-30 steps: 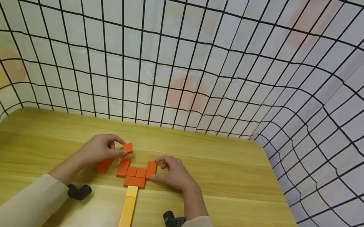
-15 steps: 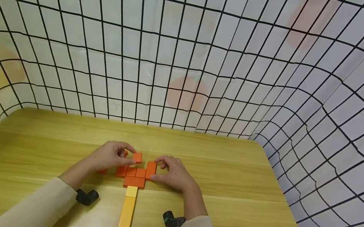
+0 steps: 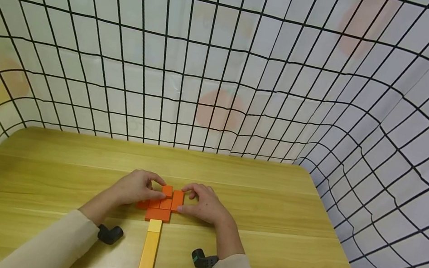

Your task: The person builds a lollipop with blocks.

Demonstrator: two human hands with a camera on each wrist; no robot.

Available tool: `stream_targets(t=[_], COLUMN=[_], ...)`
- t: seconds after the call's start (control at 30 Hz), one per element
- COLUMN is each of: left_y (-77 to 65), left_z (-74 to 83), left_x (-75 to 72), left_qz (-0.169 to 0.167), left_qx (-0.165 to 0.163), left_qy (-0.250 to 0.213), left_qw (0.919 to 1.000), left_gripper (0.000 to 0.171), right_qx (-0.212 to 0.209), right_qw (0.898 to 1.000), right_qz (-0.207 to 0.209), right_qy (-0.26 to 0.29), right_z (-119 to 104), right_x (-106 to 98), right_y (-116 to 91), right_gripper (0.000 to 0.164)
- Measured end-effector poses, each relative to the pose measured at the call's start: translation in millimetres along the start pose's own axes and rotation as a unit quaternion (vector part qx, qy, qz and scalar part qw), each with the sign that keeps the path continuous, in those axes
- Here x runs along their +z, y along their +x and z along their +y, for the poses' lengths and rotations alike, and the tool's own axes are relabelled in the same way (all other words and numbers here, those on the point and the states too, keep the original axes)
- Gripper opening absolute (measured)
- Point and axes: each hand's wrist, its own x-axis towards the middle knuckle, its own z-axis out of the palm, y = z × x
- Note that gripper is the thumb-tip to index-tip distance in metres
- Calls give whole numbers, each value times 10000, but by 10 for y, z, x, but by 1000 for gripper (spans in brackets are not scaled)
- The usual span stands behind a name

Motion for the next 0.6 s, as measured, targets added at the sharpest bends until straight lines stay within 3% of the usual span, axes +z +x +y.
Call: stream_targets(t=[0.4, 0.6], left_y=[34, 41], left_z=[4, 4], left_x=[28, 30], left_qz=[-22, 119], left_qx=[-175, -120], left_qy=[315, 684], left_qw=[9993, 9975], left_gripper=[38, 28], right_qx=[33, 0], right_qw=[10000, 10000], right_qz=[-4, 8], right_qy=[3, 16], right_z=[10, 3], right_x=[5, 12], right_y=[6, 6], right_gripper=[46, 46])
